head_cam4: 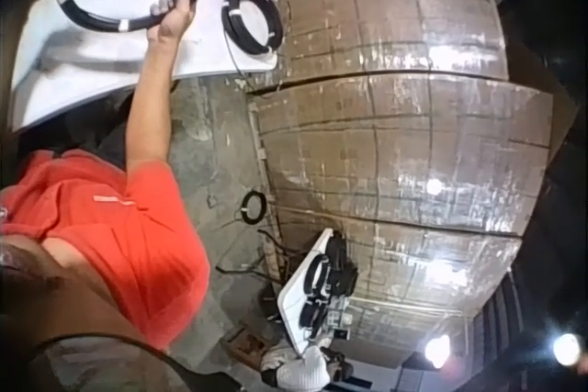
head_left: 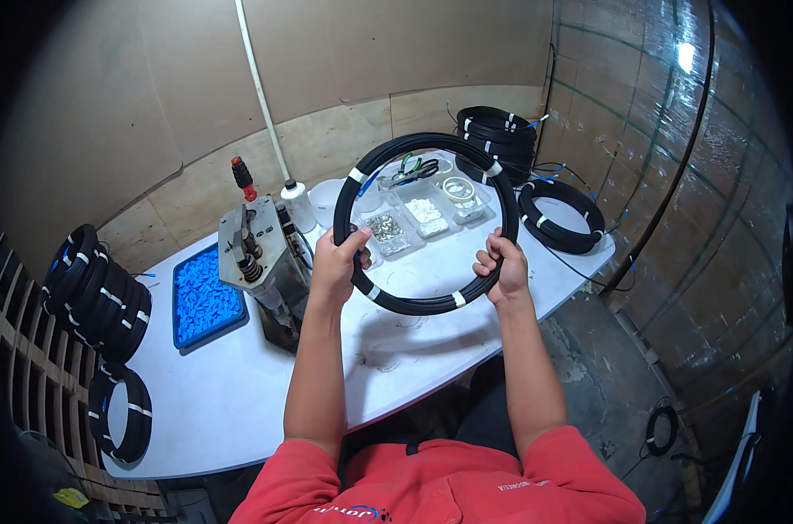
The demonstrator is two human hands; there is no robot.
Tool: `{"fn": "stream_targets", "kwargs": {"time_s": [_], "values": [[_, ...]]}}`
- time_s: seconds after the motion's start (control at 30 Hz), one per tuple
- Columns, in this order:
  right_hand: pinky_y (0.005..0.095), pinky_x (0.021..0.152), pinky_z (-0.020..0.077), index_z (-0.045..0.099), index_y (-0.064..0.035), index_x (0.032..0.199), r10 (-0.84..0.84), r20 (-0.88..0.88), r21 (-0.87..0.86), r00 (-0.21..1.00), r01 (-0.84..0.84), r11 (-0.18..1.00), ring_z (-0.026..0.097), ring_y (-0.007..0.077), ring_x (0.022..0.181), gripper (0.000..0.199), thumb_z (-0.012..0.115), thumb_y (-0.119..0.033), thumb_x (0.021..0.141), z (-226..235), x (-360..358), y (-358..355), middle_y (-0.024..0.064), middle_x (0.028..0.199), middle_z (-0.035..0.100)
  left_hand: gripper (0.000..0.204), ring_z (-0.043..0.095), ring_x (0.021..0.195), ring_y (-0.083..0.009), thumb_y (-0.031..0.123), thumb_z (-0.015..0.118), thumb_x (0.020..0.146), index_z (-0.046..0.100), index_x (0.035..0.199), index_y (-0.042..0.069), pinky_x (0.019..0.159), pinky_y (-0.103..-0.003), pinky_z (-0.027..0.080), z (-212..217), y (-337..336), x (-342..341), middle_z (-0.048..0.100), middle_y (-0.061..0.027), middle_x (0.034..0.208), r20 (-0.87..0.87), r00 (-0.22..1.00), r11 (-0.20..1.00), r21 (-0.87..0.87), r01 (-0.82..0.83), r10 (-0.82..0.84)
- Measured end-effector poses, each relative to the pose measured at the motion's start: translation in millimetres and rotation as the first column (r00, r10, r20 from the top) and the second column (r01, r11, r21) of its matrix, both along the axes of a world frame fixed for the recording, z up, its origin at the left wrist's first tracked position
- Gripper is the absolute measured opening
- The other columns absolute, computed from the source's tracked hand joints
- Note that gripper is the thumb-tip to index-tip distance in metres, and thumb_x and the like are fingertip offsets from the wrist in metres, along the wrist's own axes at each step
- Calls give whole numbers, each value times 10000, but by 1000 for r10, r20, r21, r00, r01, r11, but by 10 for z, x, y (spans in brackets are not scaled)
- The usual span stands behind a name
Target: The recorder coils cables, secures them with tape, and uses a pneumatic crimping machine to attach connectors.
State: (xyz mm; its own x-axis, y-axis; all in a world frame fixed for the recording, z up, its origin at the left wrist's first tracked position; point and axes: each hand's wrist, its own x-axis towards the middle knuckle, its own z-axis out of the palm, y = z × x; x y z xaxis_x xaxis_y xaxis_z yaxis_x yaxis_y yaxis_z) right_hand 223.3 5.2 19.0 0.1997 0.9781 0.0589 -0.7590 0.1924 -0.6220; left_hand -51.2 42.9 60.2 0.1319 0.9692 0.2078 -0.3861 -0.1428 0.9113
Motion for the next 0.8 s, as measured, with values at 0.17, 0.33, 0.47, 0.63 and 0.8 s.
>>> {"fn": "stream_targets", "kwargs": {"time_s": [0.17,0.33,0.47,0.63,0.8], "values": [[245,440,342,523,-168,925,-6,-22,157,1000,9,988,378,80,486,138,566,-43,887,-41,-70,2,-36,635,390,221,581,676,-172,193,708,855,558,919,45,617,-309,461,-63,73,-109,561,-48,776,-101,995,995,101,-6,16],[247,467,348,498,-170,920,-28,-121,201,992,52,978,365,79,497,138,552,-48,887,-13,-173,9,-40,636,380,645,575,1166,-313,352,664,915,359,1399,57,953,-437,460,-340,-61,157,563,-169,1245,200,977,993,100,58,-77],[268,518,363,471,-180,913,-18,-302,245,953,96,965,360,88,526,143,526,-48,900,-67,-467,29,-40,644,377,554,639,1051,-294,229,686,915,398,1341,22,921,-423,504,-744,-279,644,631,-156,1115,452,887,993,114,45,-92],[348,765,449,503,-166,1014,-30,-171,280,985,77,957,517,150,760,87,565,-184,956,-278,-750,-33,2,764,502,113,483,527,-128,108,577,963,473,920,120,560,-320,457,-476,-281,709,465,7,637,661,749,998,0,-57,43],[382,834,510,492,-96,1237,-128,94,318,987,92,944,598,170,920,346,603,-269,959,-137,-261,54,53,945,614,236,348,485,-73,185,571,961,443,765,150,467,-257,330,-305,-177,284,335,50,590,434,898,997,-26,-72,76]]}}
